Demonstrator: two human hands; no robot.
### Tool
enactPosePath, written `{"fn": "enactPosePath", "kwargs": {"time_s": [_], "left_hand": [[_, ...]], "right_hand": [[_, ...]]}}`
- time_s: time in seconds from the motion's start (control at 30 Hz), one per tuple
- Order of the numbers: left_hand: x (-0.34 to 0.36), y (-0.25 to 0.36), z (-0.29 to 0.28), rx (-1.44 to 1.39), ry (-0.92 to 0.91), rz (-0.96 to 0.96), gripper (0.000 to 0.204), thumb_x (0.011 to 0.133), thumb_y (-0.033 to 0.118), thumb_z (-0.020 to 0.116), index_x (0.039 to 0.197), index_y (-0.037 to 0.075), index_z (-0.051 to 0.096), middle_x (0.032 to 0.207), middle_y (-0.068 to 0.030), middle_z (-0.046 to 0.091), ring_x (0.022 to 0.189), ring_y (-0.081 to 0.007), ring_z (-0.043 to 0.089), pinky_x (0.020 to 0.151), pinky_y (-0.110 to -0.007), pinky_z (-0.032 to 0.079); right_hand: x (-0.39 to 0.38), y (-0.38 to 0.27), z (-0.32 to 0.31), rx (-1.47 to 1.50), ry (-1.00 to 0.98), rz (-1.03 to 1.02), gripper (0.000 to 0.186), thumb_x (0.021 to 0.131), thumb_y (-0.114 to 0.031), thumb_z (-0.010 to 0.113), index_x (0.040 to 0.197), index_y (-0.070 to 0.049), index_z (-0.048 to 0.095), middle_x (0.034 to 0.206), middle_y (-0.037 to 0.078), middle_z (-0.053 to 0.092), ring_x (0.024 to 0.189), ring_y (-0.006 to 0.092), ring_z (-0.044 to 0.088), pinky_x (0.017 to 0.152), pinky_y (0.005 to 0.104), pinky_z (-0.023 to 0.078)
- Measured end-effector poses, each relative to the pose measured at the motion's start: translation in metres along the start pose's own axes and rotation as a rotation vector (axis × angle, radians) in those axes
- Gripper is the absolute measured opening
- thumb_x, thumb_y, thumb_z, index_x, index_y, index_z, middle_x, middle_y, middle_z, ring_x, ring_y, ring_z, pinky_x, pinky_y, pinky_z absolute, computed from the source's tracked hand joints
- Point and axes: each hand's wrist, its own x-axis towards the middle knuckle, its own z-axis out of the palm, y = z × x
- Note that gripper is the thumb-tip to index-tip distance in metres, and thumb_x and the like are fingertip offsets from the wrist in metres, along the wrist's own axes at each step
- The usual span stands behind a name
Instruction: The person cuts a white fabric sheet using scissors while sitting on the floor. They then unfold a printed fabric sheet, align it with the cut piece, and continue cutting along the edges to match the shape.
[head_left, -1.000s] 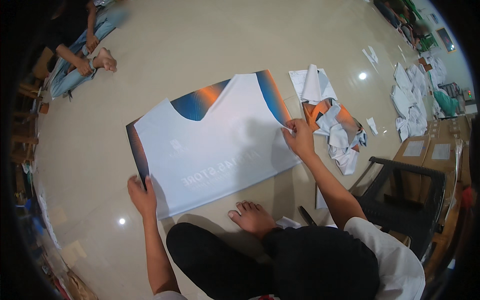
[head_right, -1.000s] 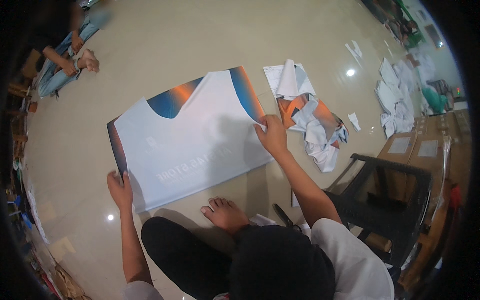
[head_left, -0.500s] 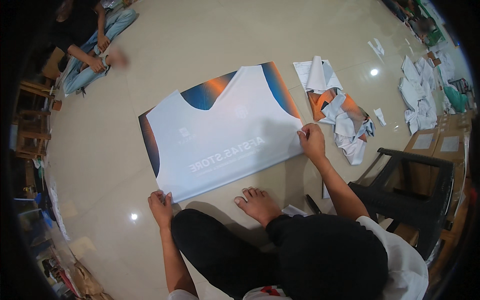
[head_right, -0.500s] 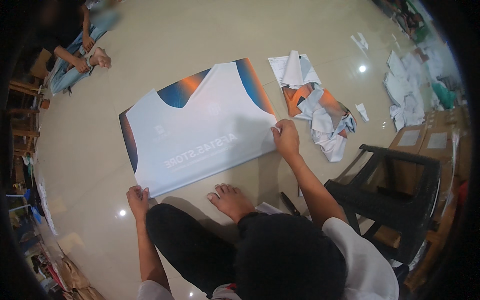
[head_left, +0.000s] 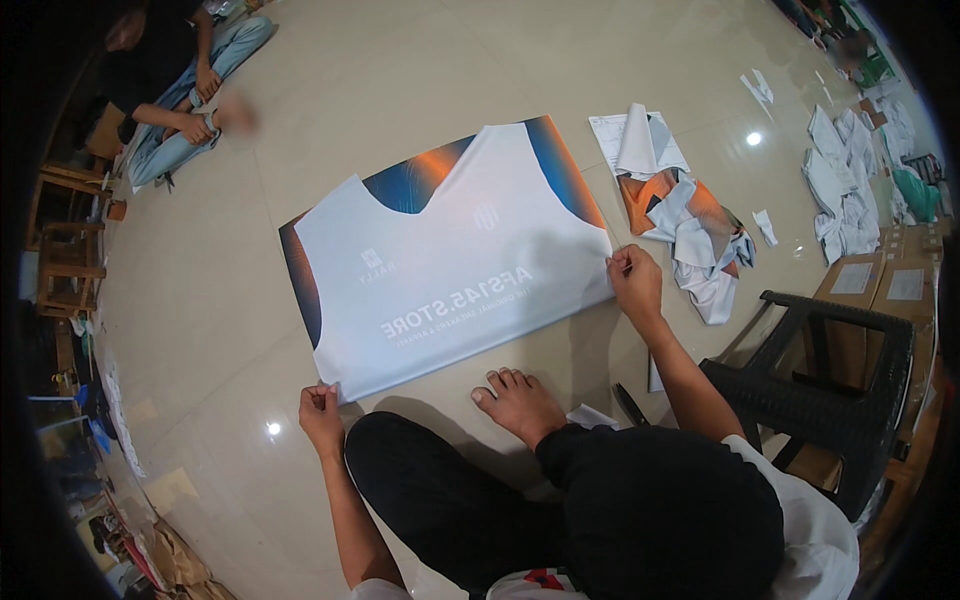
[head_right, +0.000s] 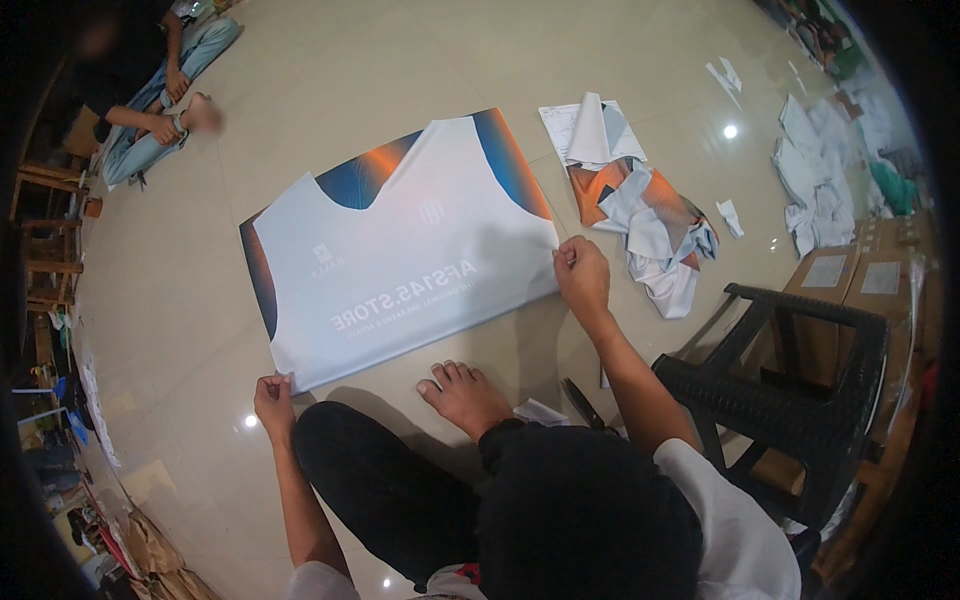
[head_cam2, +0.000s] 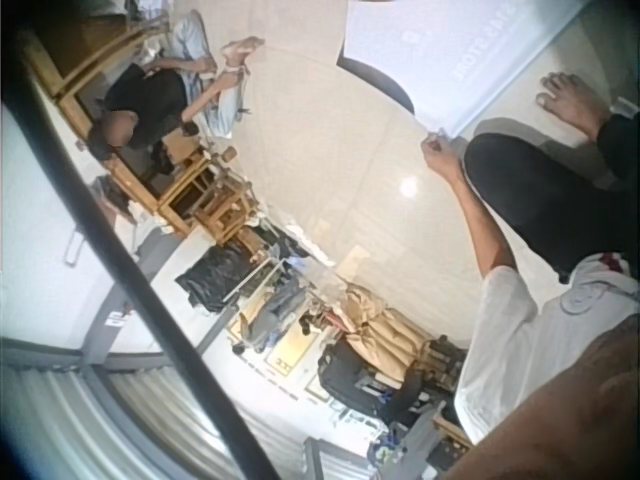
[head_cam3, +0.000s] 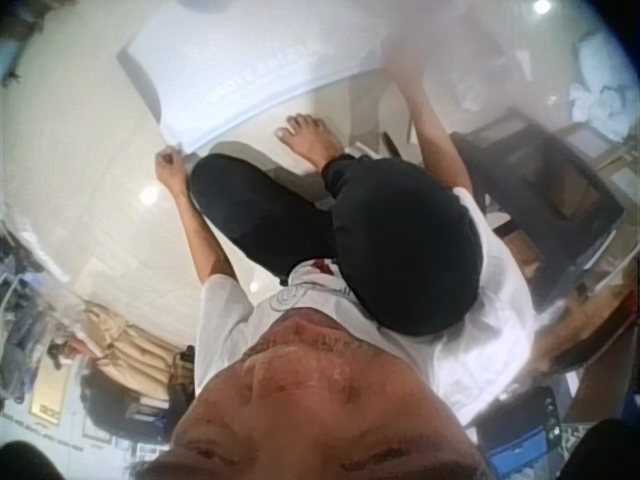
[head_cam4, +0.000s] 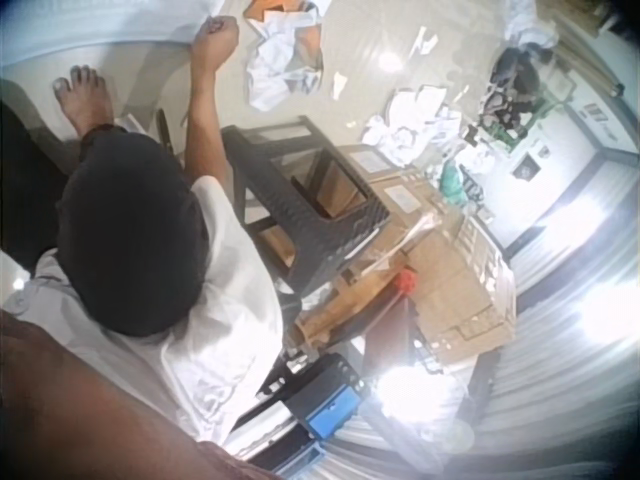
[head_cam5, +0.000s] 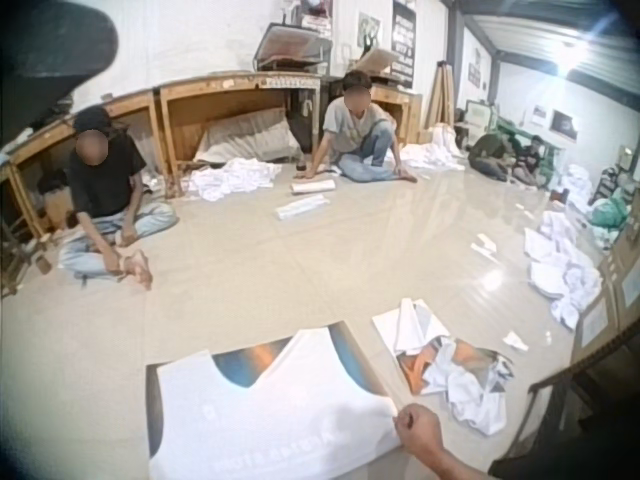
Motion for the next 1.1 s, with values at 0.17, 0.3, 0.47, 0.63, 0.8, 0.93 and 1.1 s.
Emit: {"fn": "enactPosePath", "kwargs": {"time_s": [0.17, 0.3, 0.47, 0.63, 0.8, 0.93, 1.1], "left_hand": [[-0.004, 0.007, 0.003, 0.073, 0.015, -0.012, 0.023, 0.095, 0.010, 0.082, 0.105, 0.001, 0.063, 0.093, -0.0094, 0.071, 0.083, -0.0180, 0.069, 0.078, -0.034, 0.058], [-0.003, -0.005, 0.001, 0.063, -0.017, -0.039, 0.029, 0.093, 0.009, 0.084, 0.110, 0.001, 0.062, 0.097, -0.0101, 0.071, 0.085, -0.0183, 0.068, 0.079, -0.035, 0.059], [-0.004, -0.010, 0.003, 0.046, -0.021, -0.044, 0.027, 0.092, 0.007, 0.084, 0.110, 0.000, 0.064, 0.092, -0.0080, 0.071, 0.082, -0.0161, 0.068, 0.080, -0.033, 0.059], [-0.002, -0.014, 0.005, 0.052, -0.045, -0.054, 0.020, 0.096, 0.008, 0.080, 0.108, -0.001, 0.067, 0.088, -0.0059, 0.071, 0.080, -0.0137, 0.067, 0.080, -0.030, 0.057], [-0.002, -0.011, -0.001, 0.044, -0.058, -0.056, 0.017, 0.100, 0.012, 0.075, 0.106, -0.002, 0.069, 0.088, -0.0051, 0.072, 0.081, -0.0118, 0.067, 0.079, -0.029, 0.055], [-0.003, -0.006, 0.004, 0.047, -0.068, -0.049, 0.015, 0.102, 0.012, 0.073, 0.103, -0.002, 0.068, 0.087, -0.0046, 0.072, 0.081, -0.0114, 0.066, 0.079, -0.029, 0.055], [0.002, -0.017, 0.003, -0.058, -0.061, 0.019, 0.016, 0.104, 0.014, 0.071, 0.103, -0.001, 0.064, 0.088, -0.0050, 0.070, 0.081, -0.0111, 0.065, 0.077, -0.030, 0.054]], "right_hand": [[-0.005, 0.001, -0.002, -0.014, 0.009, -0.013, 0.020, 0.089, -0.013, 0.083, 0.100, -0.001, 0.071, 0.082, 0.013, 0.070, 0.076, 0.0302, 0.070, 0.072, 0.0430, 0.055], [-0.007, 0.003, 0.002, -0.016, 0.012, -0.011, 0.021, 0.089, -0.013, 0.083, 0.101, -0.001, 0.071, 0.083, 0.013, 0.070, 0.076, 0.0306, 0.070, 0.072, 0.0435, 0.055], [-0.005, 0.000, -0.003, -0.006, 0.023, 0.013, 0.022, 0.089, -0.014, 0.083, 0.102, -0.001, 0.072, 0.080, 0.012, 0.070, 0.075, 0.0302, 0.069, 0.072, 0.0431, 0.054], [-0.005, -0.005, -0.008, -0.035, -0.027, 0.112, 0.018, 0.089, -0.015, 0.083, 0.095, -0.001, 0.073, 0.083, 0.013, 0.071, 0.076, 0.0296, 0.069, 0.073, 0.0431, 0.054], [-0.006, -0.002, -0.001, -0.007, 0.055, 0.077, 0.018, 0.090, -0.016, 0.083, 0.092, -0.001, 0.073, 0.086, 0.013, 0.071, 0.079, 0.0297, 0.070, 0.075, 0.0432, 0.055], [-0.005, 0.003, -0.004, 0.004, 0.020, 0.110, 0.018, 0.090, -0.015, 0.082, 0.095, -0.001, 0.073, 0.087, 0.014, 0.070, 0.079, 0.0302, 0.069, 0.075, 0.0442, 0.055], [-0.007, -0.001, -0.001, 0.006, 0.097, 0.028, 0.014, 0.088, -0.013, 0.079, 0.093, -0.002, 0.071, 0.089, 0.015, 0.069, 0.080, 0.0321, 0.069, 0.075, 0.0453, 0.055]]}}
